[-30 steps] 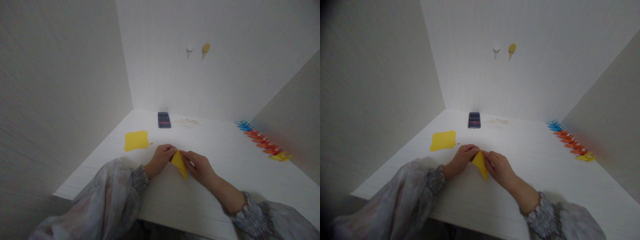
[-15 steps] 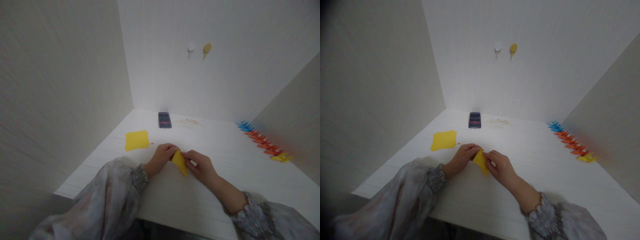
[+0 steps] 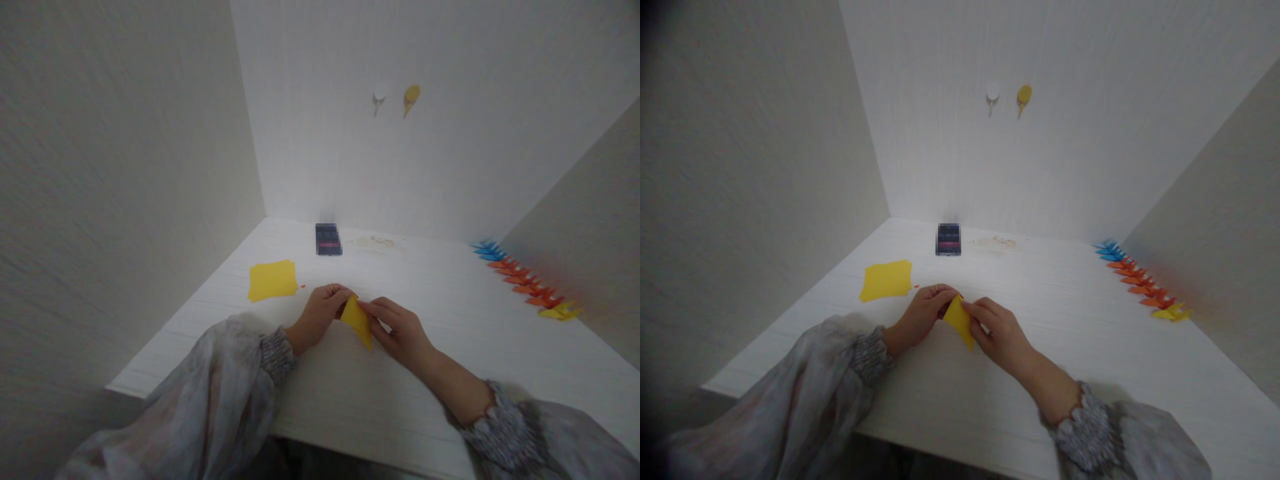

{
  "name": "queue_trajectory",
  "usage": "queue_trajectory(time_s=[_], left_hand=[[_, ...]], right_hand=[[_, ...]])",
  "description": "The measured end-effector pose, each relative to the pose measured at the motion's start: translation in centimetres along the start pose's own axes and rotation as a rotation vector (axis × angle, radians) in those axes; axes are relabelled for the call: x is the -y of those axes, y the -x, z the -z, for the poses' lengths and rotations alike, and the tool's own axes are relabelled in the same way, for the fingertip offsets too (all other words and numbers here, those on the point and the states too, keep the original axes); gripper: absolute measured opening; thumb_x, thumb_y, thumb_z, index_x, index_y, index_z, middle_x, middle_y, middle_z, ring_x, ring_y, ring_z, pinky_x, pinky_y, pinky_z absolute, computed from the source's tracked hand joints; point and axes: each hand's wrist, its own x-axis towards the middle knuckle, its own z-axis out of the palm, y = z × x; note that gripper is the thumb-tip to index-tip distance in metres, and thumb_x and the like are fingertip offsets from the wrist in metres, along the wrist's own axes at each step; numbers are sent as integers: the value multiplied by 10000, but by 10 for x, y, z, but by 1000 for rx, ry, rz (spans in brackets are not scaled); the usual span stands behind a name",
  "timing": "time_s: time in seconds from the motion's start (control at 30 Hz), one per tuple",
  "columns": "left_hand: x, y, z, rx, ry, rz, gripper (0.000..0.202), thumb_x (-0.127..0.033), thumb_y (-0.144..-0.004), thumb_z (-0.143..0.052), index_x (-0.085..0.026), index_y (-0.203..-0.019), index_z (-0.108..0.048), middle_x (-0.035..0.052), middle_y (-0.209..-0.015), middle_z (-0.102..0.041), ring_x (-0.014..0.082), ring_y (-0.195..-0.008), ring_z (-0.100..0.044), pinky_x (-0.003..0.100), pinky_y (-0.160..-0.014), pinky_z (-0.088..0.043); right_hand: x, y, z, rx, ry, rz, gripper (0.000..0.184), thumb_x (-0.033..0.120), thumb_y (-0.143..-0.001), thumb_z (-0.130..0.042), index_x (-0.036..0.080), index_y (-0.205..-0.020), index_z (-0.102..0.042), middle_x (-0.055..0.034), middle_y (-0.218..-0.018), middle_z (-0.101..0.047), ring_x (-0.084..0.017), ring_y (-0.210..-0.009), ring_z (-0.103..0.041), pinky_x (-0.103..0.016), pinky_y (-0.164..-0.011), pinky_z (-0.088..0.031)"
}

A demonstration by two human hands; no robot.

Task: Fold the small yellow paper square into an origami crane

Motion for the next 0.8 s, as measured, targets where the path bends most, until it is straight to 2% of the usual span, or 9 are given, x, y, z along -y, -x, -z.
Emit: queue_trajectory(time_s=[0.23, 0.6, 0.73, 0.8], left_hand=[[1, -1, 0, -23, -65, -13, 232, -346, -608, -614, -123, -621, -553, -50, -482, -464, 45, -418, -401, 183, -436, -326], [2, -3, 2, -42, -61, -3, 251, -366, -618, -599, -122, -667, -571, -16, -551, -525, 74, -478, -457, 213, -494, -370], [-1, -2, 1, -20, -34, -8, 246, -356, -623, -595, -119, -687, -573, -4, -596, -546, 85, -521, -492, 224, -535, -397], [-2, -1, 0, -6, -4, -3, 244, -352, -622, -598, -119, -692, -571, -2, -612, -554, 90, -540, -507, 233, -556, -411]], right_hand=[[0, 0, 0, 12, 22, 39, 365, 116, -771, -427, 236, -1111, -487, -60, -862, -550, -138, -748, -542, -263, -634, -486], [2, -1, 1, 80, 26, 48, 375, 135, -776, -415, 252, -1128, -472, -66, -895, -507, -151, -772, -520, -284, -639, -480], [3, -1, 0, 21, 6, -22, 446, 140, -777, -432, 218, -1211, -364, -68, -888, -532, -156, -793, -524, -300, -692, -477], [3, -2, 0, -2, -3, -40, 414, 149, -780, -438, 215, -1186, -386, -65, -883, -545, -157, -794, -530, -301, -694, -480]])
